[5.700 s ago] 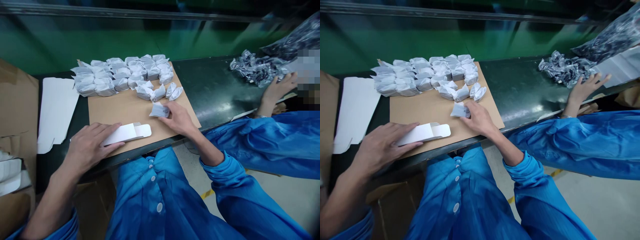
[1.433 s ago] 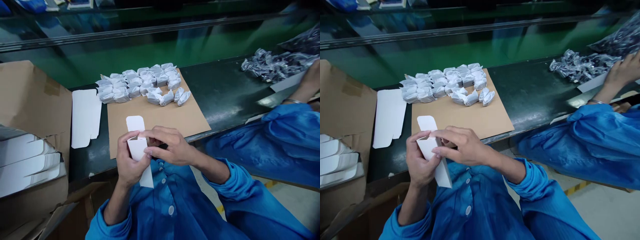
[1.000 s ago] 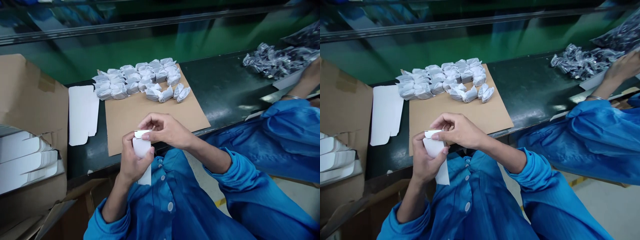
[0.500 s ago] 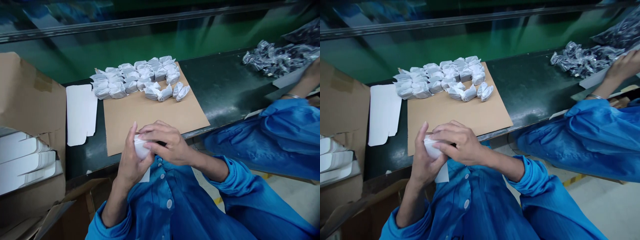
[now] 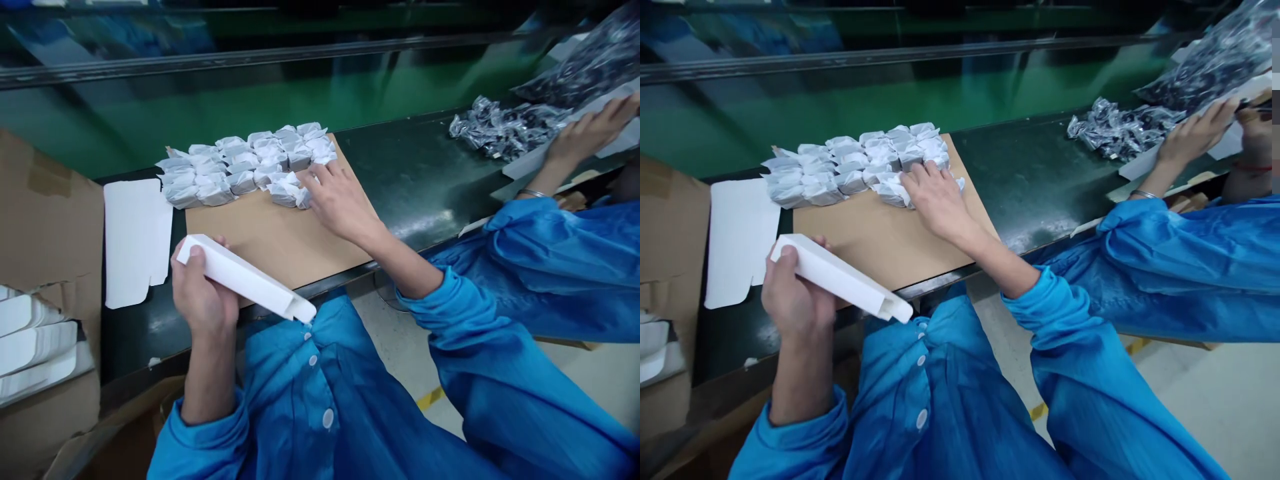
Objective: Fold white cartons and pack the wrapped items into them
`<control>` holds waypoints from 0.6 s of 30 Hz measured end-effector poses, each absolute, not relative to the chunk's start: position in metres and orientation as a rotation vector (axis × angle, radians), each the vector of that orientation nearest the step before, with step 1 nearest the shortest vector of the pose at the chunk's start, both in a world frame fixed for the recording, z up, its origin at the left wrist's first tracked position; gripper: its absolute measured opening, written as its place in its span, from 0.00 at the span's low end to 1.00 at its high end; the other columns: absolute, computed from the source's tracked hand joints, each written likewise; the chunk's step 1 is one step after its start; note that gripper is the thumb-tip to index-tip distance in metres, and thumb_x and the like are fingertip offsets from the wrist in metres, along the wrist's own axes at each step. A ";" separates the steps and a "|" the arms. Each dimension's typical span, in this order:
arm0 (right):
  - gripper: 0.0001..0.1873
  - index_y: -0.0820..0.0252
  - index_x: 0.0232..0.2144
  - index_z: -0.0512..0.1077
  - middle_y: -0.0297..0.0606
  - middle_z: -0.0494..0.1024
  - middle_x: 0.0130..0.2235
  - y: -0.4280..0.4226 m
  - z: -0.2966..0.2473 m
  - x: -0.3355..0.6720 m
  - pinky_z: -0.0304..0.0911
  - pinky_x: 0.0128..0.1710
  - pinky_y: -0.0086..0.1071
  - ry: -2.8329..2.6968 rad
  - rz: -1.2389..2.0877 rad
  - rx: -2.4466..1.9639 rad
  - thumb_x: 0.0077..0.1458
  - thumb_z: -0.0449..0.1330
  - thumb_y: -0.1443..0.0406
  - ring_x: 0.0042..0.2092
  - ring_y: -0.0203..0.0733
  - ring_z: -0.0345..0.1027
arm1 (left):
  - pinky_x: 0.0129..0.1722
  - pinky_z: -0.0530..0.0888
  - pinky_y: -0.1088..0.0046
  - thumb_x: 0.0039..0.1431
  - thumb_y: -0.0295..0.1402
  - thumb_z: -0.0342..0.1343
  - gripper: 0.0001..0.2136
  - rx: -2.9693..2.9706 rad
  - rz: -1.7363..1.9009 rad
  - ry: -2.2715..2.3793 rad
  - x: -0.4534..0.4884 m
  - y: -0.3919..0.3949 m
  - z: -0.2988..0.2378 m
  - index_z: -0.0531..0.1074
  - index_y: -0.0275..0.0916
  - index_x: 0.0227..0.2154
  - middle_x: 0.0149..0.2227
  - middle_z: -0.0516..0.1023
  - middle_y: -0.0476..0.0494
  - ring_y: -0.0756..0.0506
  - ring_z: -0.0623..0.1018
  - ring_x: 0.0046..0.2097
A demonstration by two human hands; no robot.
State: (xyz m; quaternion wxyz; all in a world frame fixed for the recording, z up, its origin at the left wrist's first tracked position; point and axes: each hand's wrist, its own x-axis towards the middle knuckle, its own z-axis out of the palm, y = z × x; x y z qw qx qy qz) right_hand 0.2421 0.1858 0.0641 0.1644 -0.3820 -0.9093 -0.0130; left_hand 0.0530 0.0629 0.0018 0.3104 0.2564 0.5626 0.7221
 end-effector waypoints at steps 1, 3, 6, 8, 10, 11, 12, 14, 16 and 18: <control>0.19 0.68 0.53 0.66 0.54 0.69 0.53 0.200 0.062 0.243 0.56 0.53 0.52 -2.677 -0.169 -1.149 0.64 0.43 0.74 0.56 0.57 0.58 | 0.58 0.70 0.54 0.61 0.39 0.50 0.17 0.691 1.891 1.548 0.046 0.069 0.001 0.61 0.40 0.51 0.52 0.72 0.37 0.39 0.74 0.55; 0.18 0.70 0.47 0.69 0.54 0.72 0.47 0.219 0.055 0.245 0.57 0.48 0.49 -2.825 -0.332 -1.136 0.62 0.42 0.75 0.52 0.58 0.60 | 0.64 0.61 0.50 0.61 0.39 0.51 0.22 0.922 1.777 1.823 0.033 0.074 0.004 0.59 0.40 0.56 0.61 0.64 0.34 0.36 0.64 0.64; 0.14 0.66 0.43 0.70 0.49 0.74 0.43 0.223 0.050 0.246 0.55 0.45 0.44 -2.865 -0.386 -1.015 0.62 0.46 0.74 0.50 0.55 0.60 | 0.68 0.53 0.53 0.63 0.39 0.51 0.28 1.651 1.431 2.186 0.026 0.079 0.021 0.51 0.44 0.64 0.69 0.52 0.41 0.37 0.51 0.70; 0.11 0.63 0.43 0.70 0.46 0.75 0.42 0.217 0.053 0.245 0.55 0.44 0.40 -2.855 -0.312 -0.924 0.60 0.51 0.73 0.48 0.53 0.61 | 0.67 0.58 0.56 0.63 0.37 0.51 0.28 2.097 1.144 2.033 0.028 0.093 0.034 0.51 0.47 0.65 0.67 0.58 0.45 0.40 0.58 0.68; 0.11 0.61 0.43 0.70 0.43 0.75 0.42 0.210 0.059 0.244 0.54 0.41 0.37 -2.869 -0.176 -0.833 0.59 0.54 0.71 0.46 0.49 0.62 | 0.63 0.63 0.57 0.62 0.35 0.52 0.27 2.355 0.804 1.743 0.032 0.117 0.042 0.55 0.47 0.64 0.64 0.64 0.45 0.40 0.64 0.64; 0.11 0.61 0.43 0.71 0.42 0.75 0.42 0.207 0.063 0.243 0.54 0.40 0.36 -2.878 -0.104 -0.798 0.59 0.54 0.71 0.45 0.47 0.62 | 0.61 0.66 0.58 0.62 0.34 0.53 0.26 2.428 0.695 1.652 0.034 0.130 0.043 0.57 0.46 0.63 0.62 0.67 0.45 0.40 0.67 0.62; 0.11 0.61 0.44 0.71 0.42 0.75 0.42 0.203 0.068 0.244 0.54 0.39 0.34 -2.885 -0.042 -0.783 0.59 0.55 0.70 0.45 0.46 0.63 | 0.58 0.68 0.59 0.61 0.33 0.53 0.24 2.493 0.589 1.581 0.035 0.143 0.043 0.61 0.45 0.61 0.59 0.71 0.44 0.40 0.69 0.60; 0.13 0.61 0.46 0.71 0.42 0.76 0.43 0.194 0.079 0.249 0.54 0.38 0.33 -2.903 0.030 -0.822 0.57 0.58 0.70 0.44 0.45 0.65 | 0.50 0.71 0.61 0.62 0.34 0.52 0.16 2.596 0.450 1.548 0.037 0.161 0.039 0.70 0.44 0.52 0.51 0.76 0.43 0.39 0.73 0.54; 0.14 0.62 0.45 0.72 0.42 0.76 0.41 0.184 0.092 0.266 0.54 0.36 0.32 -2.893 0.064 -0.953 0.55 0.61 0.68 0.41 0.45 0.67 | 0.43 0.72 0.61 0.63 0.37 0.52 0.10 2.657 0.378 1.627 0.036 0.170 0.033 0.74 0.42 0.44 0.44 0.78 0.40 0.37 0.74 0.49; 0.13 0.62 0.41 0.73 0.40 0.77 0.37 0.173 0.105 0.290 0.55 0.34 0.31 -2.752 0.184 -1.119 0.52 0.65 0.65 0.37 0.42 0.67 | 0.39 0.72 0.59 0.62 0.38 0.53 0.10 2.660 0.392 1.743 0.034 0.172 0.028 0.74 0.41 0.41 0.42 0.77 0.37 0.35 0.74 0.48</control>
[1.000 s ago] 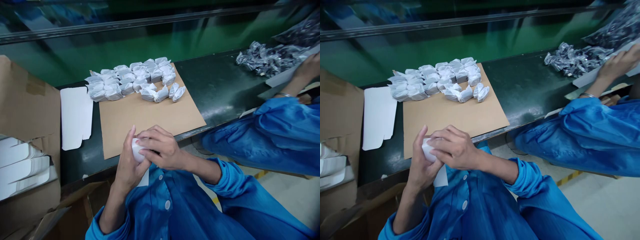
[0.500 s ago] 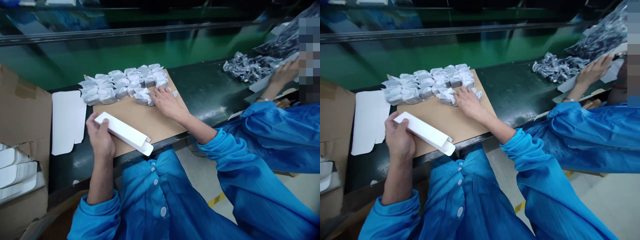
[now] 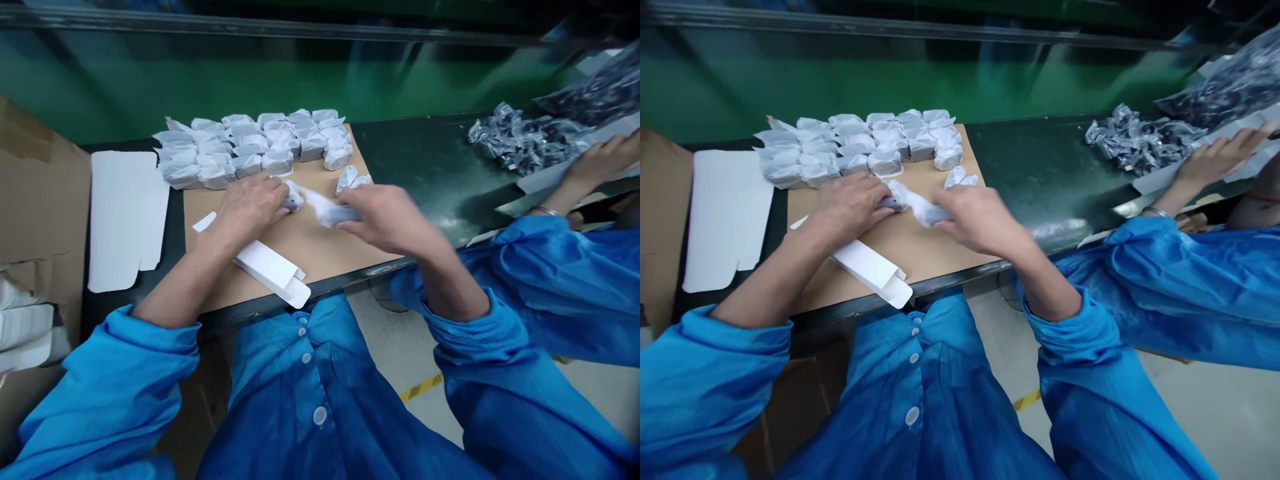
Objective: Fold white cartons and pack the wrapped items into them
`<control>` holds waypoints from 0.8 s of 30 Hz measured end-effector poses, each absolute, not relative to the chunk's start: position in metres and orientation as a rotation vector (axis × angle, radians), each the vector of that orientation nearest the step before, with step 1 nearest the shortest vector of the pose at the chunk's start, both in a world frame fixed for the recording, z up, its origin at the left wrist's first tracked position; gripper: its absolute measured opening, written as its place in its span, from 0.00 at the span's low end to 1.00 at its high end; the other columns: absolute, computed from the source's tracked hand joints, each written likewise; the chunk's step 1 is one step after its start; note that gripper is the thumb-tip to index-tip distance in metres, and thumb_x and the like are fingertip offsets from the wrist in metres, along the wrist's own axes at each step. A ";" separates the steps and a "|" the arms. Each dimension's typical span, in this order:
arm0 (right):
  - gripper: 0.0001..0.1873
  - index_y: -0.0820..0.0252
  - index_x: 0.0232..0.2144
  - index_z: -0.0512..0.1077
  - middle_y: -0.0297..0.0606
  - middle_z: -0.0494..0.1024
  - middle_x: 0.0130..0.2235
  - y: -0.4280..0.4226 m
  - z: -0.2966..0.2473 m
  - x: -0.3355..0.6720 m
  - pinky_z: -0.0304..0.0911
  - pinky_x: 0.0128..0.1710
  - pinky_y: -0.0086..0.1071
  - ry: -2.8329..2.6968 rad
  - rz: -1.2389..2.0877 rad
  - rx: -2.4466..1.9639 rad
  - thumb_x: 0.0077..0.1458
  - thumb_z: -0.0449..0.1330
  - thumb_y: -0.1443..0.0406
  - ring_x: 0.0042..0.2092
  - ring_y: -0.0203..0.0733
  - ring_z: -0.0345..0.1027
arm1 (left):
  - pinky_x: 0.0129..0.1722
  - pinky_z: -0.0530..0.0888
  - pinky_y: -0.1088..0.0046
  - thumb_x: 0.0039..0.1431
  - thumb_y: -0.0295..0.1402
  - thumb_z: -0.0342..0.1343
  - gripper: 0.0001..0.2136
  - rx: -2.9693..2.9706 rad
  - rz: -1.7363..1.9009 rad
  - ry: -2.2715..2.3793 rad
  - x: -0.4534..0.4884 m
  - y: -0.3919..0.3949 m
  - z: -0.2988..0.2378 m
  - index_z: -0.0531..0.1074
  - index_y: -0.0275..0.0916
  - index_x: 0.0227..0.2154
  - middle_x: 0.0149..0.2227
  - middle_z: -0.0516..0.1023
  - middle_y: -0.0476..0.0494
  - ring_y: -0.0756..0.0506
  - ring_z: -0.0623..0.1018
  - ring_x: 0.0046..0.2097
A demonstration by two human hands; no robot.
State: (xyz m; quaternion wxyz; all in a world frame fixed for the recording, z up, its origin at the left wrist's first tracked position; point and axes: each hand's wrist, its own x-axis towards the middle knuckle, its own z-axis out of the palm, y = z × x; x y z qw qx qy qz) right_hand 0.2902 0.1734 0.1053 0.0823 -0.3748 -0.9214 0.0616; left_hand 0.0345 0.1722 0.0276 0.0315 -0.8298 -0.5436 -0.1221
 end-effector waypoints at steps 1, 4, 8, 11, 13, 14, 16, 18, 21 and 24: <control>0.13 0.62 0.40 0.74 0.38 0.77 0.35 0.169 0.109 0.303 0.56 0.33 0.31 -2.608 0.313 -1.166 0.52 0.66 0.63 0.35 0.40 0.67 | 0.39 0.72 0.58 0.62 0.38 0.53 0.10 -2.524 -0.398 -1.705 0.033 0.172 0.026 0.74 0.41 0.42 0.42 0.77 0.36 0.34 0.73 0.49; 0.17 0.62 0.39 0.75 0.35 0.77 0.34 0.165 0.105 0.331 0.60 0.32 0.29 -2.152 0.879 -1.121 0.50 0.67 0.57 0.33 0.38 0.67 | 0.40 0.73 0.52 0.61 0.35 0.54 0.15 -2.464 -0.501 -1.811 0.035 0.163 0.031 0.71 0.42 0.51 0.49 0.74 0.32 0.30 0.72 0.52; 0.20 0.63 0.42 0.77 0.37 0.80 0.39 0.172 0.077 0.326 0.64 0.39 0.31 -2.171 1.355 -1.034 0.48 0.69 0.57 0.39 0.40 0.71 | 0.49 0.72 0.50 0.61 0.38 0.55 0.27 -2.400 -0.871 -1.905 0.050 0.129 0.056 0.60 0.42 0.63 0.57 0.68 0.32 0.31 0.70 0.57; 0.21 0.62 0.45 0.77 0.37 0.80 0.42 0.172 0.072 0.308 0.64 0.42 0.32 -2.270 1.369 -0.937 0.49 0.68 0.59 0.42 0.41 0.72 | 0.49 0.75 0.60 0.60 0.43 0.58 0.23 -2.639 -1.223 -1.867 0.067 0.093 0.066 0.68 0.46 0.57 0.54 0.75 0.43 0.40 0.77 0.51; 0.22 0.62 0.46 0.76 0.38 0.79 0.44 0.166 0.078 0.297 0.65 0.44 0.32 -2.284 1.352 -0.882 0.49 0.69 0.60 0.44 0.42 0.72 | 0.49 0.76 0.62 0.57 0.42 0.61 0.20 -2.632 -1.404 -1.917 0.078 0.076 0.064 0.73 0.45 0.52 0.52 0.78 0.46 0.42 0.79 0.48; 0.22 0.62 0.46 0.75 0.38 0.79 0.45 0.161 0.081 0.292 0.65 0.45 0.32 -2.264 1.341 -0.869 0.48 0.69 0.61 0.46 0.42 0.71 | 0.50 0.76 0.62 0.55 0.41 0.63 0.20 -2.572 -1.499 -1.993 0.084 0.069 0.060 0.74 0.44 0.50 0.50 0.79 0.45 0.42 0.80 0.47; 0.26 0.62 0.49 0.73 0.38 0.78 0.46 0.151 0.083 0.283 0.66 0.46 0.32 -2.144 1.357 -0.876 0.47 0.70 0.61 0.46 0.42 0.71 | 0.49 0.77 0.64 0.52 0.40 0.65 0.21 -2.450 -1.782 -2.231 0.093 0.063 0.052 0.75 0.43 0.50 0.46 0.82 0.45 0.42 0.81 0.44; 0.33 0.59 0.55 0.68 0.38 0.77 0.46 0.141 0.078 0.273 0.67 0.46 0.33 -1.917 1.432 -0.868 0.47 0.71 0.59 0.46 0.42 0.72 | 0.44 0.79 0.66 0.52 0.39 0.66 0.22 -2.280 -2.244 -2.449 0.100 0.061 0.044 0.74 0.41 0.50 0.43 0.83 0.45 0.42 0.82 0.41; 0.42 0.56 0.60 0.62 0.41 0.75 0.51 0.128 0.064 0.260 0.68 0.50 0.36 -1.599 1.527 -0.779 0.46 0.70 0.54 0.52 0.45 0.70 | 0.39 0.79 0.72 0.55 0.38 0.64 0.18 -1.871 -3.080 -2.361 0.107 0.061 0.036 0.74 0.39 0.48 0.40 0.83 0.44 0.45 0.82 0.39; 0.38 0.57 0.58 0.65 0.43 0.71 0.56 0.121 0.057 0.252 0.67 0.54 0.39 -1.543 1.550 -0.721 0.46 0.70 0.55 0.57 0.47 0.65 | 0.39 0.79 0.75 0.58 0.36 0.61 0.12 -1.505 -3.606 -2.153 0.108 0.061 0.031 0.75 0.38 0.44 0.40 0.82 0.44 0.48 0.82 0.38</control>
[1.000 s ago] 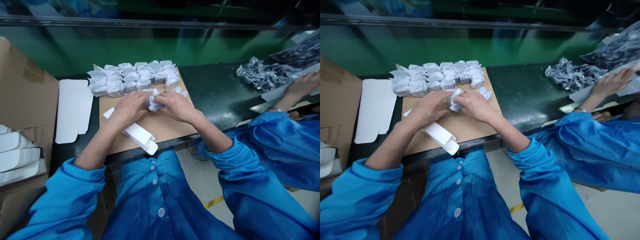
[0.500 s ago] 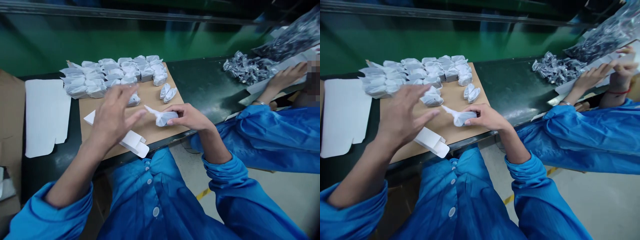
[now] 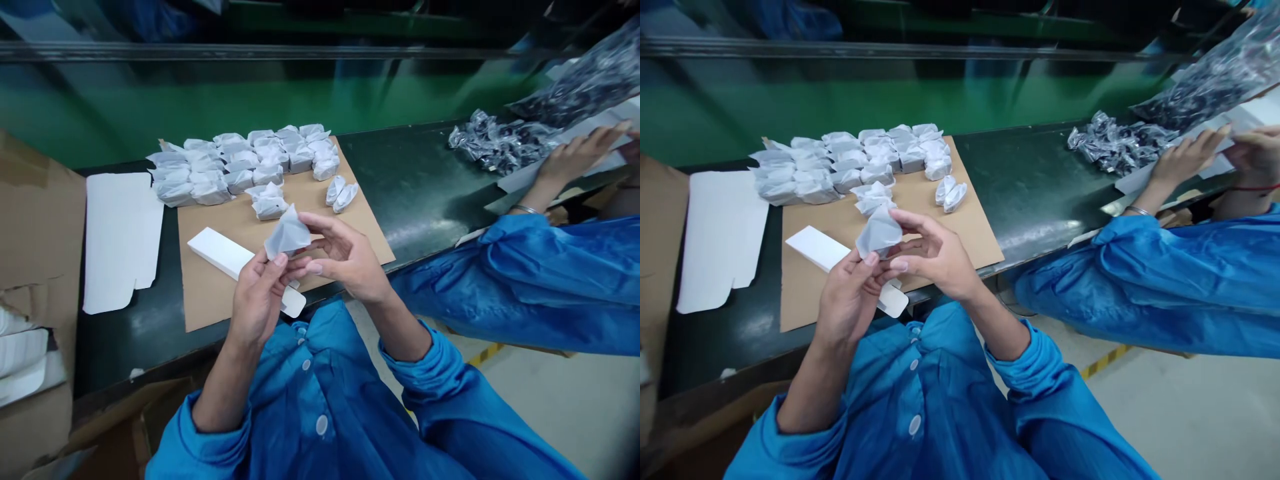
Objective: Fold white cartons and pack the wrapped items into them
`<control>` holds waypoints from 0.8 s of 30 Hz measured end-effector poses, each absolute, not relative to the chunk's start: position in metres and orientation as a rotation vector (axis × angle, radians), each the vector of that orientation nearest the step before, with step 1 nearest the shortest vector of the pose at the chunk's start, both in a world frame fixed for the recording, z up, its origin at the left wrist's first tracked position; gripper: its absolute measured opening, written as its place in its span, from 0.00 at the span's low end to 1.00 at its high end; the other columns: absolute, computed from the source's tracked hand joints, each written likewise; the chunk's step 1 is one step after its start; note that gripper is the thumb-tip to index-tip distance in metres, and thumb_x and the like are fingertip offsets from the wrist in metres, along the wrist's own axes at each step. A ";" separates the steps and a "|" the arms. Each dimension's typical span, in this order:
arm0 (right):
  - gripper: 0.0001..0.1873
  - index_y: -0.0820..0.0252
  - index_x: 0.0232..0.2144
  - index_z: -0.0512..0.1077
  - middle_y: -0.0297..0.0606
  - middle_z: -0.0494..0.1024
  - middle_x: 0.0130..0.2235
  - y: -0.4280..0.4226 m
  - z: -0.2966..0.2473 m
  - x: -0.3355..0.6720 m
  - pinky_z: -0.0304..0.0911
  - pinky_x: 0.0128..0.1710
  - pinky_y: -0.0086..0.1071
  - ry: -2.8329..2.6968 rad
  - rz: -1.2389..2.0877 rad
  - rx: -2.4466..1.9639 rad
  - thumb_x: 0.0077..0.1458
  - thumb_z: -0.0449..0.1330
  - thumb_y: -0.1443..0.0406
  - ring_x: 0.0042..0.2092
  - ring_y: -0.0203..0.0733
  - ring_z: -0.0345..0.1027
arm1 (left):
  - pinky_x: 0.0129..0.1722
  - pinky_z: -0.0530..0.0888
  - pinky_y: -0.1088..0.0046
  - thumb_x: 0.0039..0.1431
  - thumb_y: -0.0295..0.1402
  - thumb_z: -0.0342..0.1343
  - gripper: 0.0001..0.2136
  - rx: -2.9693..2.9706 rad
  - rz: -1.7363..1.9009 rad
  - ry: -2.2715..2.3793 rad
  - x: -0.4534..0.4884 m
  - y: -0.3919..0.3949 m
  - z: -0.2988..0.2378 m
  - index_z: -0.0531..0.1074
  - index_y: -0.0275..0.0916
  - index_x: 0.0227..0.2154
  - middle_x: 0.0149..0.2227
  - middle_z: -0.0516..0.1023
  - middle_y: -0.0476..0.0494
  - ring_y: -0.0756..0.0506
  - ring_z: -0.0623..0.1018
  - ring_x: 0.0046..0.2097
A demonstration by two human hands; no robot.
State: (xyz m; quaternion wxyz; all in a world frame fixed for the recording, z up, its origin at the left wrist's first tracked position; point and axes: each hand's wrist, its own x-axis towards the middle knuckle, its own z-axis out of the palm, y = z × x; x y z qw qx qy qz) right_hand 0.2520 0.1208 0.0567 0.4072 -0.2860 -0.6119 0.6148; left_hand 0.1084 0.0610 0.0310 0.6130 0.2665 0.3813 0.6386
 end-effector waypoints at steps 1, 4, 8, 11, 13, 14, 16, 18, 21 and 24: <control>0.36 0.57 0.57 0.67 0.43 0.71 0.57 0.120 0.057 0.251 0.67 0.54 0.39 -1.564 1.546 -0.709 0.47 0.70 0.56 0.58 0.47 0.65 | 0.38 0.79 0.76 0.59 0.35 0.60 0.10 0.562 1.462 0.836 0.108 0.060 0.030 0.76 0.38 0.42 0.40 0.82 0.43 0.49 0.81 0.38; 0.34 0.56 0.57 0.67 0.41 0.70 0.58 0.122 0.060 0.248 0.64 0.57 0.40 -1.665 1.461 -0.685 0.49 0.70 0.59 0.60 0.46 0.63 | 0.37 0.79 0.77 0.58 0.34 0.60 0.08 0.464 1.438 0.757 0.103 0.058 0.030 0.76 0.37 0.38 0.42 0.81 0.42 0.51 0.80 0.37; 0.35 0.57 0.57 0.68 0.41 0.71 0.57 0.128 0.058 0.243 0.56 0.63 0.41 -1.740 1.434 -0.685 0.48 0.70 0.58 0.61 0.46 0.62 | 0.28 0.78 0.78 0.58 0.37 0.59 0.10 0.442 1.370 0.668 0.100 0.055 0.033 0.75 0.37 0.39 0.37 0.80 0.44 0.50 0.79 0.34; 0.32 0.60 0.54 0.69 0.43 0.75 0.52 0.126 0.053 0.234 0.64 0.56 0.39 -1.691 1.625 -0.659 0.50 0.68 0.53 0.55 0.46 0.68 | 0.21 0.76 0.76 0.61 0.43 0.54 0.12 0.524 1.252 0.667 0.102 0.055 0.035 0.74 0.39 0.38 0.31 0.77 0.47 0.48 0.79 0.31; 0.32 0.60 0.55 0.66 0.44 0.76 0.50 0.124 0.050 0.232 0.69 0.50 0.37 -1.646 1.634 -0.729 0.54 0.63 0.49 0.52 0.46 0.71 | 0.21 0.77 0.72 0.63 0.48 0.49 0.18 0.673 1.169 0.772 0.098 0.053 0.036 0.74 0.39 0.41 0.35 0.78 0.44 0.45 0.80 0.32; 0.32 0.60 0.56 0.65 0.44 0.75 0.51 0.125 0.049 0.233 0.70 0.48 0.36 -1.640 1.563 -0.787 0.56 0.59 0.47 0.51 0.45 0.71 | 0.23 0.78 0.70 0.63 0.49 0.48 0.20 0.795 1.130 0.876 0.094 0.052 0.037 0.73 0.39 0.45 0.39 0.79 0.41 0.44 0.81 0.33; 0.31 0.59 0.58 0.61 0.45 0.73 0.53 0.130 0.046 0.243 0.69 0.49 0.36 -1.713 1.276 -0.936 0.60 0.55 0.48 0.53 0.45 0.69 | 0.32 0.80 0.64 0.62 0.49 0.51 0.23 1.149 1.083 1.178 0.077 0.049 0.037 0.69 0.40 0.54 0.46 0.79 0.38 0.42 0.81 0.39; 0.28 0.59 0.60 0.60 0.46 0.70 0.57 0.140 0.041 0.258 0.65 0.54 0.40 -1.932 0.882 -1.100 0.62 0.55 0.53 0.57 0.47 0.65 | 0.48 0.77 0.56 0.59 0.46 0.57 0.27 1.644 0.957 1.429 0.053 0.049 0.035 0.64 0.45 0.60 0.55 0.75 0.38 0.38 0.78 0.51; 0.24 0.64 0.59 0.63 0.53 0.70 0.55 0.152 0.030 0.281 0.61 0.57 0.51 -2.400 0.398 -1.293 0.61 0.55 0.64 0.57 0.55 0.63 | 0.61 0.62 0.44 0.58 0.44 0.59 0.29 2.301 0.570 1.457 0.016 0.054 0.027 0.61 0.51 0.62 0.64 0.65 0.42 0.33 0.63 0.65; 0.24 0.68 0.59 0.64 0.55 0.72 0.53 0.148 0.027 0.292 0.63 0.55 0.51 -2.616 0.266 -1.275 0.61 0.55 0.68 0.54 0.56 0.65 | 0.56 0.66 0.46 0.60 0.45 0.56 0.24 2.577 0.352 1.443 -0.004 0.063 0.016 0.66 0.51 0.59 0.60 0.70 0.42 0.32 0.67 0.61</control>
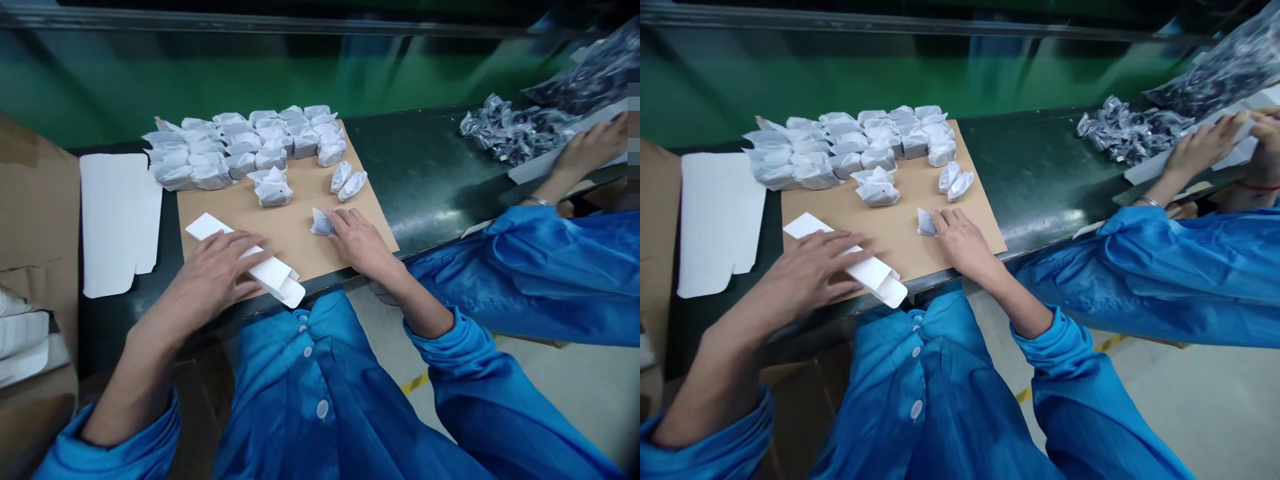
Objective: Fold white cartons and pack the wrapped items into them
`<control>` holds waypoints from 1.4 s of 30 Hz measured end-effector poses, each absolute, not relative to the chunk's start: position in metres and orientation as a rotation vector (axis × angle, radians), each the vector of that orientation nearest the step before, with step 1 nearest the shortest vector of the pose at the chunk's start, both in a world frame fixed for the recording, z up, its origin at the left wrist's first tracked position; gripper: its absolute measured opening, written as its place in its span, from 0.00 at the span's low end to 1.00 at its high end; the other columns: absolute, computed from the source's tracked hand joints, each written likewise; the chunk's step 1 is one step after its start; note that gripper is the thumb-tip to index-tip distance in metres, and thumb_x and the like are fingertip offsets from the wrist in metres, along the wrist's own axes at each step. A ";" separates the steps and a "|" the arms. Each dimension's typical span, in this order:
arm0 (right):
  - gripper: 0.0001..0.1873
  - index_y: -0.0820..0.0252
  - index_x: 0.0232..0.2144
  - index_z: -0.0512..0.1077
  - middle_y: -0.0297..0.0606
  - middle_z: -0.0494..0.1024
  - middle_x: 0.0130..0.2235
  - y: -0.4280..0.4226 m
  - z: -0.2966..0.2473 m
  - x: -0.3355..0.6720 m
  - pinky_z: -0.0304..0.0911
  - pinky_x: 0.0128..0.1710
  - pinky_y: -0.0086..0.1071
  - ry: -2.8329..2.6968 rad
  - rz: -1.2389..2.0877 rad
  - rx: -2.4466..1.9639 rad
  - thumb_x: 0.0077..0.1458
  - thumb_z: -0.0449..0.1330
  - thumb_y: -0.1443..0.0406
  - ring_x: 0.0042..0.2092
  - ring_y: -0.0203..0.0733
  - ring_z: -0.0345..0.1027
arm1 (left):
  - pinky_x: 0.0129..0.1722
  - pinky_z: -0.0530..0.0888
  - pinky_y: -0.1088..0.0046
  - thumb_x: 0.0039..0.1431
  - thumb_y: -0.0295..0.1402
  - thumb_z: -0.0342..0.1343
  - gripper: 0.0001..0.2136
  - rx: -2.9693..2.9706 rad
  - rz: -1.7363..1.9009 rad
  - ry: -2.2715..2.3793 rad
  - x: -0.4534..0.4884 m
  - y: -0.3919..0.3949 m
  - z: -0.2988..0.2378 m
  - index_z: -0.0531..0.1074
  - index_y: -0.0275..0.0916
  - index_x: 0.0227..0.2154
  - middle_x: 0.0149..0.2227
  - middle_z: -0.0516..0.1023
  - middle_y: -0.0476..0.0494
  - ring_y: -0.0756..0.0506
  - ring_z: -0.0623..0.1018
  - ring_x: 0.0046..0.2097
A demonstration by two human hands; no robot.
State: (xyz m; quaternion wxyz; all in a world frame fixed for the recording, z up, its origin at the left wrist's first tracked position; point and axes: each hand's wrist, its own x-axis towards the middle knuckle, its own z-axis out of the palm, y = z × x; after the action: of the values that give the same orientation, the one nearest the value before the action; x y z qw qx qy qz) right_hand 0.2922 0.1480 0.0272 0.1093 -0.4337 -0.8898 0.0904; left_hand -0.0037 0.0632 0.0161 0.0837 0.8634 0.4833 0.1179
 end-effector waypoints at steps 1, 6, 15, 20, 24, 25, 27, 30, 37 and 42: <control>0.24 0.68 0.58 0.64 0.53 0.73 0.53 0.142 0.029 0.293 0.64 0.54 0.49 -2.576 0.277 -1.255 0.60 0.57 0.67 0.53 0.55 0.66 | 0.53 0.69 0.50 0.60 0.45 0.56 0.23 2.627 0.348 1.476 -0.006 0.065 0.013 0.68 0.51 0.57 0.57 0.74 0.41 0.33 0.71 0.57; 0.24 0.61 0.55 0.67 0.48 0.75 0.50 0.095 0.035 0.284 0.69 0.51 0.41 -2.202 0.327 -1.201 0.58 0.62 0.58 0.50 0.48 0.71 | 0.39 0.72 0.63 0.61 0.46 0.55 0.25 2.834 0.623 1.613 -0.001 0.057 0.004 0.66 0.43 0.59 0.44 0.80 0.39 0.40 0.77 0.40; 0.20 0.58 0.55 0.69 0.44 0.75 0.52 0.098 0.032 0.278 0.65 0.57 0.41 -2.380 0.807 -0.738 0.60 0.59 0.66 0.56 0.43 0.68 | 0.39 0.72 0.61 0.59 0.42 0.58 0.30 2.860 0.819 1.663 0.009 0.036 -0.010 0.59 0.44 0.63 0.45 0.80 0.38 0.39 0.77 0.40; 0.21 0.59 0.51 0.71 0.42 0.76 0.51 0.110 0.050 0.269 0.67 0.52 0.37 -2.262 1.172 -0.835 0.53 0.65 0.69 0.53 0.42 0.70 | 0.38 0.72 0.61 0.58 0.40 0.60 0.31 2.830 0.958 1.663 0.008 0.030 -0.007 0.59 0.46 0.63 0.44 0.80 0.38 0.39 0.77 0.39; 0.12 0.63 0.41 0.75 0.41 0.76 0.42 0.108 0.052 0.262 0.68 0.40 0.30 -2.142 1.129 -0.930 0.51 0.66 0.69 0.43 0.38 0.71 | 0.36 0.71 0.62 0.57 0.41 0.61 0.33 2.873 1.004 1.693 0.011 0.027 -0.005 0.57 0.44 0.64 0.42 0.80 0.38 0.40 0.76 0.38; 0.09 0.64 0.39 0.76 0.40 0.76 0.39 0.107 0.052 0.261 0.67 0.38 0.29 -2.174 1.110 -0.916 0.53 0.64 0.70 0.41 0.37 0.71 | 0.37 0.71 0.63 0.57 0.41 0.61 0.34 2.875 1.016 1.677 0.012 0.027 -0.005 0.56 0.44 0.65 0.42 0.80 0.38 0.40 0.76 0.38; 0.09 0.63 0.39 0.77 0.38 0.77 0.36 0.106 0.056 0.260 0.65 0.35 0.27 -2.254 1.148 -0.936 0.56 0.61 0.71 0.37 0.35 0.71 | 0.37 0.71 0.62 0.57 0.42 0.61 0.35 2.854 1.017 1.674 0.016 0.026 -0.007 0.56 0.44 0.65 0.42 0.80 0.38 0.39 0.76 0.39; 0.18 0.59 0.51 0.73 0.35 0.78 0.36 0.101 0.065 0.263 0.65 0.30 0.26 -2.231 1.388 -1.091 0.58 0.58 0.70 0.29 0.31 0.69 | 0.36 0.70 0.62 0.59 0.43 0.58 0.32 2.808 0.975 1.803 0.019 0.025 -0.008 0.57 0.45 0.64 0.43 0.80 0.37 0.38 0.77 0.40; 0.27 0.52 0.61 0.63 0.43 0.73 0.52 0.084 0.071 0.273 0.70 0.41 0.33 -2.325 1.391 -1.070 0.60 0.58 0.65 0.44 0.39 0.72 | 0.35 0.69 0.62 0.58 0.41 0.59 0.31 2.843 1.020 1.916 0.021 0.017 -0.008 0.59 0.46 0.63 0.42 0.80 0.38 0.39 0.77 0.39; 0.31 0.61 0.61 0.59 0.33 0.77 0.33 0.098 0.061 0.267 0.65 0.23 0.24 -2.033 2.422 -0.803 0.59 0.61 0.59 0.24 0.30 0.69 | 0.34 0.69 0.63 0.55 0.41 0.63 0.30 2.925 1.146 1.842 0.027 0.016 -0.002 0.64 0.45 0.61 0.41 0.81 0.39 0.40 0.77 0.37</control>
State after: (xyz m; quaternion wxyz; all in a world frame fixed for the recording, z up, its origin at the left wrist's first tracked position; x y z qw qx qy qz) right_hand 0.2667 0.0982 0.0609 -0.0605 -0.2456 -0.6220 0.7410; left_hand 0.0269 0.0164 -0.0019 -0.2473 0.7783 0.4900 0.3049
